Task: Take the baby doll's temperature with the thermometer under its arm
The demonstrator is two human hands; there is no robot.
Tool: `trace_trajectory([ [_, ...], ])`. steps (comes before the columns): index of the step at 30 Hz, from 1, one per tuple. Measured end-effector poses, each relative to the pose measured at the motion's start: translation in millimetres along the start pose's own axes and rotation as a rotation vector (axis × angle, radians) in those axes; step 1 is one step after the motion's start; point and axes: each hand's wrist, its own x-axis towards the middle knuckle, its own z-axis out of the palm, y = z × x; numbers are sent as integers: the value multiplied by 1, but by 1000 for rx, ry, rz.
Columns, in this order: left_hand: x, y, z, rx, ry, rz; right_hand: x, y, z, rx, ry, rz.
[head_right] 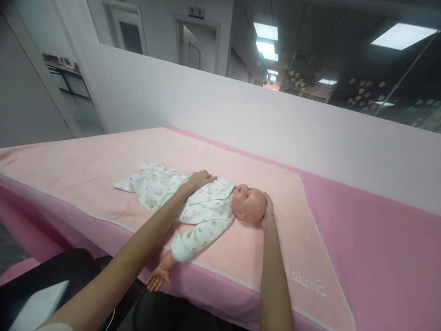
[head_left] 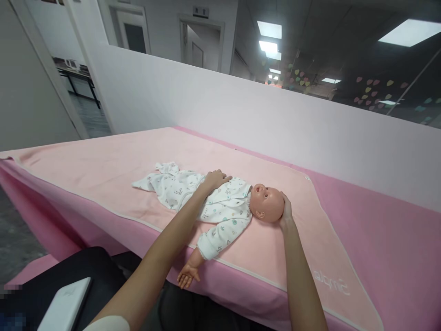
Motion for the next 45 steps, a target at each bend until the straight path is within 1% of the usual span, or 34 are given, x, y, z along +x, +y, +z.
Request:
trace_trajectory([
  [3,1,-1,0,-17,-47,28,-3,2,0,-25,35,4],
  [6,1,0,-1,-8,-72,5,-5,3,0,70,84,22],
  [9,-1,1,-3,1,-81,-15,-7,3,0,133,85,38],
  [12,-3,1,-4,-4,-69,9,-8,2,-1,240,52,50],
  [17,-4,0,-1,-30,-59,2,-7,5,-4,548,-58,131],
  [20,-4,0,0,-35,-46,-4,-4,11,-4,642,-49,151],
  [25,-3,1,1,-41,-43,-10,0,16,-4,648,-7,129],
  [29,-2,0,1,-31,-62,16,1,15,-4,608,25,130],
  [33,-3,0,-1,-24,-80,34,1,17,-2,587,130,114],
  [36,-4,1,-4,-36,-86,38,1,18,-1,519,214,106],
  [38,-5,0,-5,-37,-91,45,2,17,-3,413,311,31],
  [39,-5,0,-5,-33,-90,54,3,15,-4,341,403,-34],
  [42,-3,-1,-3,-14,-81,72,2,11,-7,59,743,-318],
  [43,-3,-2,-2,-10,-78,66,1,10,-8,-52,811,-425],
  [44,-2,-2,-2,-8,-76,57,-1,10,-7,-173,836,-533],
  [45,-2,-2,-1,-7,-76,52,-4,10,-6,-308,821,-635],
])
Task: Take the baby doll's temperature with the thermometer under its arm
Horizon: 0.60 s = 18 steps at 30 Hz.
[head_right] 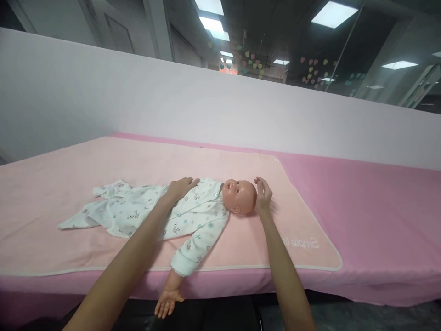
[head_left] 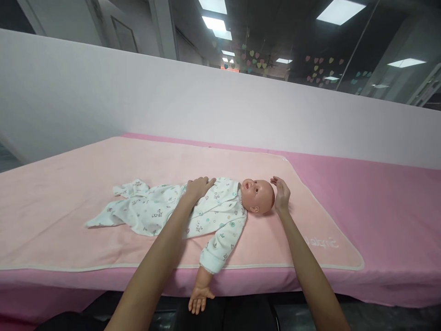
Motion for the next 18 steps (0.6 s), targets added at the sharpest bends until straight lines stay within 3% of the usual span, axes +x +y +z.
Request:
trace_trajectory([
  [3,-1,1,0,5,-4,3,-9,-6,-1,-242,-141,-372],
  [6,-2,3,-3,7,-9,3,-17,-10,0,-411,-236,-539],
  [14,-3,3,-4,-18,-15,7,-16,-5,-2,-394,-348,-588],
  [18,-3,3,-3,-9,-22,-4,-18,-4,-3,-238,-356,-450],
])
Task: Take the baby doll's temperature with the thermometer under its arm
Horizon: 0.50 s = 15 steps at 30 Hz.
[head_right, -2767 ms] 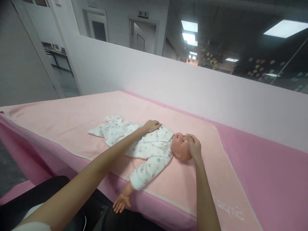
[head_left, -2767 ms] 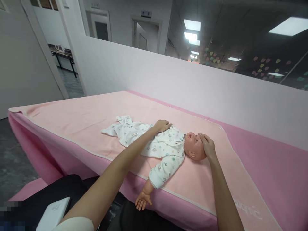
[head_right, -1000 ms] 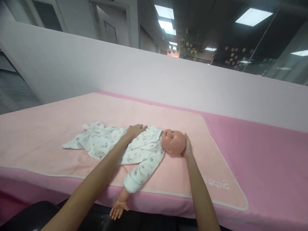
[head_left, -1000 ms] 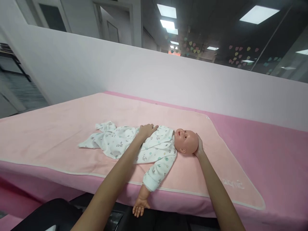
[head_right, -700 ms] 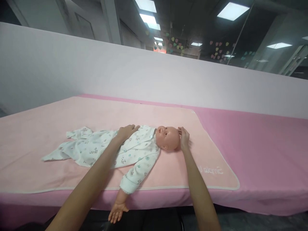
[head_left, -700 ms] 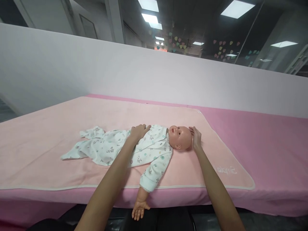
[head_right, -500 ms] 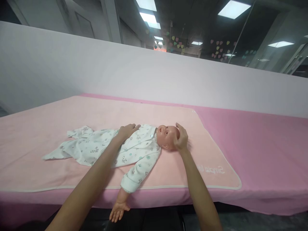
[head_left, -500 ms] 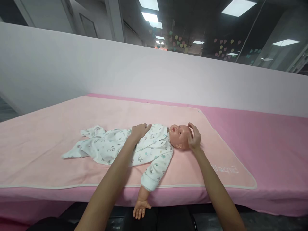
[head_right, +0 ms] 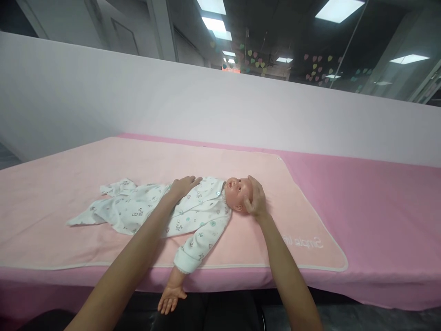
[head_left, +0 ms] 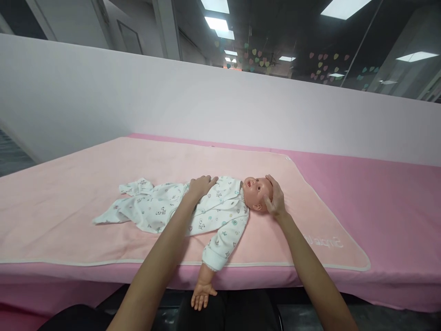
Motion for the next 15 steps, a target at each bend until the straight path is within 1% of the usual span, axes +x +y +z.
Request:
trace_trajectory([
  [3,0,0,0,11,2,4,-1,-3,1,191,63,143],
  [5,0,0,0,15,4,4,-1,-5,3,278,105,225],
  [9,0,1,-1,-6,2,-15,1,-7,8,350,171,348],
  [12,-1,1,-1,19,-12,12,5,-7,11,395,239,460],
  [15,-1,1,-2,27,-19,26,10,-4,12,541,246,579],
])
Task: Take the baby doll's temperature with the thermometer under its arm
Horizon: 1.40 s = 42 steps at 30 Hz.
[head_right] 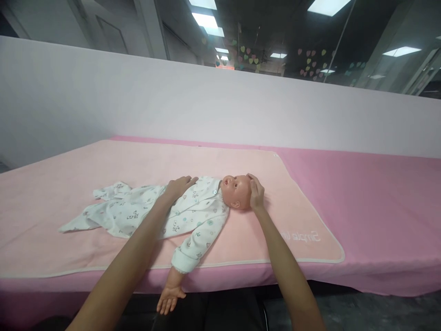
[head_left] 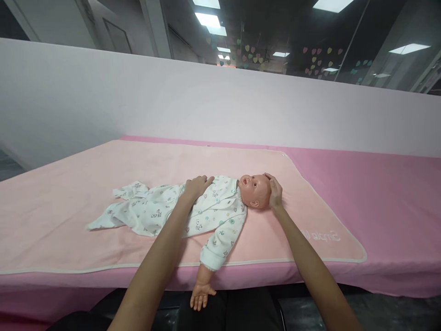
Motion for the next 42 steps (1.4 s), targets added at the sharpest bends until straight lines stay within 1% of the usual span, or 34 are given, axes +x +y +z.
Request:
trace_trajectory([
  [2,0,0,0,-18,4,-11,4,-1,0,68,-44,70],
  [5,1,-1,1,-43,13,-40,7,-5,-1,103,-80,114],
  [11,3,-2,3,-16,14,-19,4,-19,2,149,-68,136],
  [16,3,-2,3,-20,22,-41,6,-19,1,129,-20,164],
  [18,3,-2,4,-15,25,-34,8,-15,-1,156,26,241],
  [19,3,-3,4,-10,25,-28,8,-12,-3,180,31,304],
  [20,3,-3,5,-3,25,-15,8,-10,-4,208,11,383],
  [22,3,-4,6,8,22,10,8,-4,-8,270,-79,545],
  [23,3,-5,6,7,20,12,9,-2,-10,295,-101,596],
  [24,4,-5,6,2,18,6,10,-1,-11,308,-85,611],
  [25,4,-5,6,-3,18,-2,11,0,-12,306,-33,587],
  [27,4,-4,6,-12,17,-19,15,0,-12,261,109,436],
  [28,4,-4,5,-14,16,-22,16,-2,-11,232,150,349],
  [29,3,-3,5,-13,14,-22,16,-3,-9,208,153,282],
  [30,3,-3,5,-12,13,-21,16,-5,-7,195,119,247],
  [31,3,-2,4,-11,13,-21,15,-7,-5,194,58,246],
  [33,2,-2,4,-8,20,-22,12,-9,-2,206,-88,305],
  [35,2,-2,4,-9,24,-25,9,-10,-1,214,-189,361],
  [42,4,-4,6,-17,21,-23,8,-13,-6,224,-252,377],
])
